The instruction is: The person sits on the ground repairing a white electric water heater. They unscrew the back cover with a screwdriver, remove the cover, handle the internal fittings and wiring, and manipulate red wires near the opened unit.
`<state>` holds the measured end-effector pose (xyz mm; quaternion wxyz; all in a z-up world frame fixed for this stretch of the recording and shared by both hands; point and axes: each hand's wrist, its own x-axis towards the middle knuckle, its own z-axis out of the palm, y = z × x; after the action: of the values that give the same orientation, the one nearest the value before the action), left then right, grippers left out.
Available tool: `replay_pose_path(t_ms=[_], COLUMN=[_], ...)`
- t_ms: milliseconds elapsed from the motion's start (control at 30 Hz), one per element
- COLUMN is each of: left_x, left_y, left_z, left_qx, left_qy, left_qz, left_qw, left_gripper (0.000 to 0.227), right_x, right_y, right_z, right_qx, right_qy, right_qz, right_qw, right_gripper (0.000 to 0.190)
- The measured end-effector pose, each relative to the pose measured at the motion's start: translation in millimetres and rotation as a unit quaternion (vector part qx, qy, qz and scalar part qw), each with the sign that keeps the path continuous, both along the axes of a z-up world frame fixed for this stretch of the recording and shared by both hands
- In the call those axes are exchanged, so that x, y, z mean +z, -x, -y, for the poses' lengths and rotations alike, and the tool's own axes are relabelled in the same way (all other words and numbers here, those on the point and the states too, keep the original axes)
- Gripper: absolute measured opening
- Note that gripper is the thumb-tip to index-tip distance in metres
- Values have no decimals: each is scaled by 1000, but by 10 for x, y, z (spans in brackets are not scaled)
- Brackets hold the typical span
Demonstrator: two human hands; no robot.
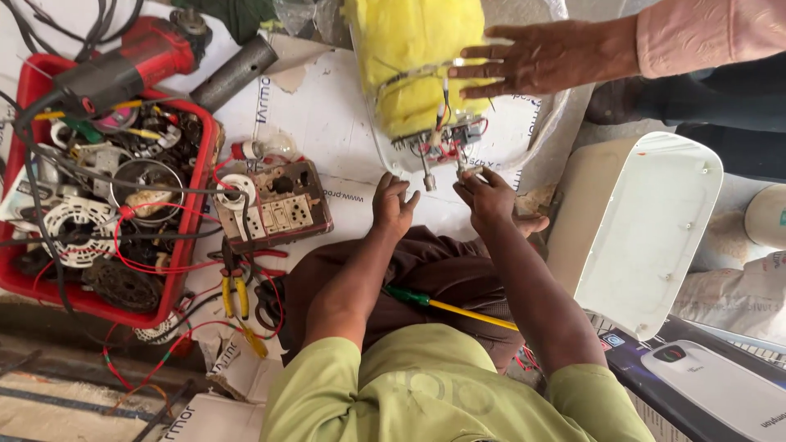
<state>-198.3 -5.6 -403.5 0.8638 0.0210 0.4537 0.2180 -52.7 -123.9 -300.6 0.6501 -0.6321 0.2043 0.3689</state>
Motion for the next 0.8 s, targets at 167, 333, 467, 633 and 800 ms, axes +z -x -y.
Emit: replay_pose_path(t_ms=[167, 333, 467, 633, 800], left_x=[484, 27, 297, 1414, 1509], left_y=[-199, 161, 922, 2227, 2840], left_z=[-299, -153, -184, -632, -550], left_qx=[5, -107, -160, -60, 40], left_qy=[-1, -95, -211, -315, -264], left_qz=[1, -151, -160, -239, -316], left_qw=[1000, 978, 951, 917, 910], left_gripper=[58, 67, 38, 27, 41], right_x=[-240, -369, 30, -432, -750], right_y=[-2, 22, 113, 45, -405], right_z=[-152, -90, 33, 438, 559], right_qx=[-32, -14, 14, 164, 182], right_qy=[-62, -65, -6, 97, 189], right_qz=[-11, -18, -40, -60, 0], right_qw=[998, 998, 999, 980, 965], right_gripper=[51, 49, 35, 23, 21])
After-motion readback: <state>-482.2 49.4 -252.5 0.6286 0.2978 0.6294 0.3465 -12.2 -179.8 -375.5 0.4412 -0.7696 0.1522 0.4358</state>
